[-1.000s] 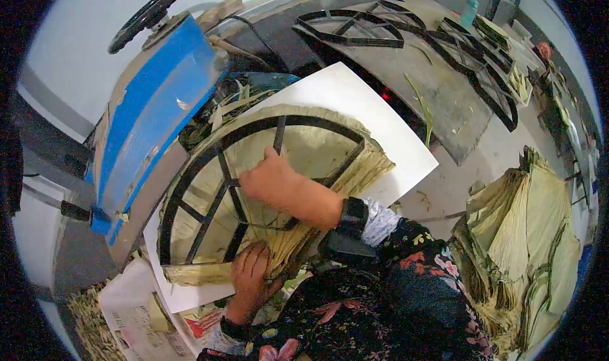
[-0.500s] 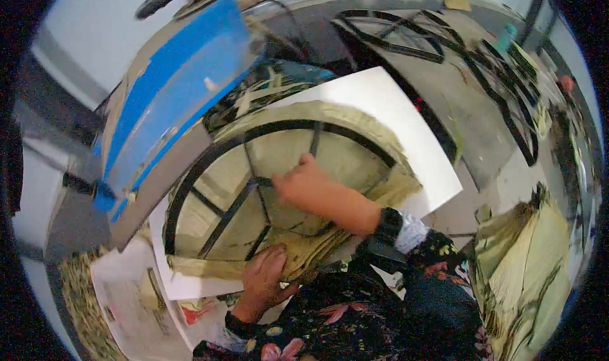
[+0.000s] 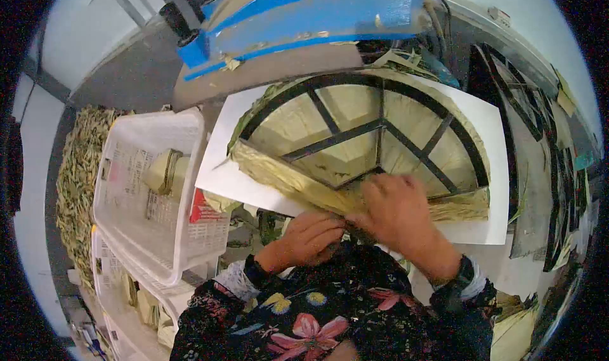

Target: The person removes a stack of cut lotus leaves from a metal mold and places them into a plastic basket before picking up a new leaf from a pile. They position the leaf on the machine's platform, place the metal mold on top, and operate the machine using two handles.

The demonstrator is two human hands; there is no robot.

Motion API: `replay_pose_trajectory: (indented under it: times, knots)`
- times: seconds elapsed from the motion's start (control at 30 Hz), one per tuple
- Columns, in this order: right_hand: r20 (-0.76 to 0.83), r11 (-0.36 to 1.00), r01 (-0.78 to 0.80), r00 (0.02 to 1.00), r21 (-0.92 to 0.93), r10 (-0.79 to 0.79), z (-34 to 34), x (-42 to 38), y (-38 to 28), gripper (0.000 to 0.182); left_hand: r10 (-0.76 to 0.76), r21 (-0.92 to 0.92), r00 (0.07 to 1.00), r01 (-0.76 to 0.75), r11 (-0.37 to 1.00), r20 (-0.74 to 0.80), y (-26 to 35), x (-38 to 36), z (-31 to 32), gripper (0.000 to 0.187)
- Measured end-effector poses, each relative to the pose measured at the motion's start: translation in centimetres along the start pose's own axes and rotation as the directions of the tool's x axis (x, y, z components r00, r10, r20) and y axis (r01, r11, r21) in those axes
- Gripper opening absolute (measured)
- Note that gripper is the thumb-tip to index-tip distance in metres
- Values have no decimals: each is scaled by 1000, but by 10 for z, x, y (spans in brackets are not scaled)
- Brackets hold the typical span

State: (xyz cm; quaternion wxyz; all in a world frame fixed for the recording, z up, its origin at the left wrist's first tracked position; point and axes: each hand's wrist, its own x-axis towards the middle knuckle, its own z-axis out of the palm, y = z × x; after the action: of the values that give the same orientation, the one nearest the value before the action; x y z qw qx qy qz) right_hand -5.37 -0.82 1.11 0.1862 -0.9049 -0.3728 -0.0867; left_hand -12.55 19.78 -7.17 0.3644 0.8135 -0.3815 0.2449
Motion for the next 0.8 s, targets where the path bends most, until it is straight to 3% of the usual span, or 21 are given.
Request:
replay_pose_trajectory:
  times: [0.07,0.1,0.17,0.4,0.47,0.57,0.7,0.77,0.8]
  knots:
    - [199,969,39,980,-245,11,-6,4,-34,43,-188,-18,978,190,982,91,6,-20,-1,31]
    - [207,967,44,978,-249,8,-3,2,-36,43,-192,-22,978,195,981,83,6,-25,2,31]
    - [161,943,40,987,-332,15,7,-1,-37,38,-388,-127,911,405,905,140,9,-32,9,25]
    - [258,945,71,966,-320,15,9,-2,-33,42,-635,-409,758,633,657,152,23,-37,10,24]
    - [196,869,97,981,-485,0,16,-6,-43,43,-716,-587,601,739,331,354,24,-36,7,28]
    - [182,885,4,979,-466,92,23,-5,-55,46,-712,-647,592,719,254,377,27,-33,6,30]
    - [203,882,28,976,-471,77,29,-3,-52,46,-732,-678,576,703,216,364,26,-30,9,30]
    - [173,868,16,982,-496,81,37,-3,-50,38,-723,-847,601,530,42,340,22,-36,18,30]
    - [173,867,18,982,-498,79,38,-2,-49,38,-723,-849,603,527,43,338,22,-35,17,30]
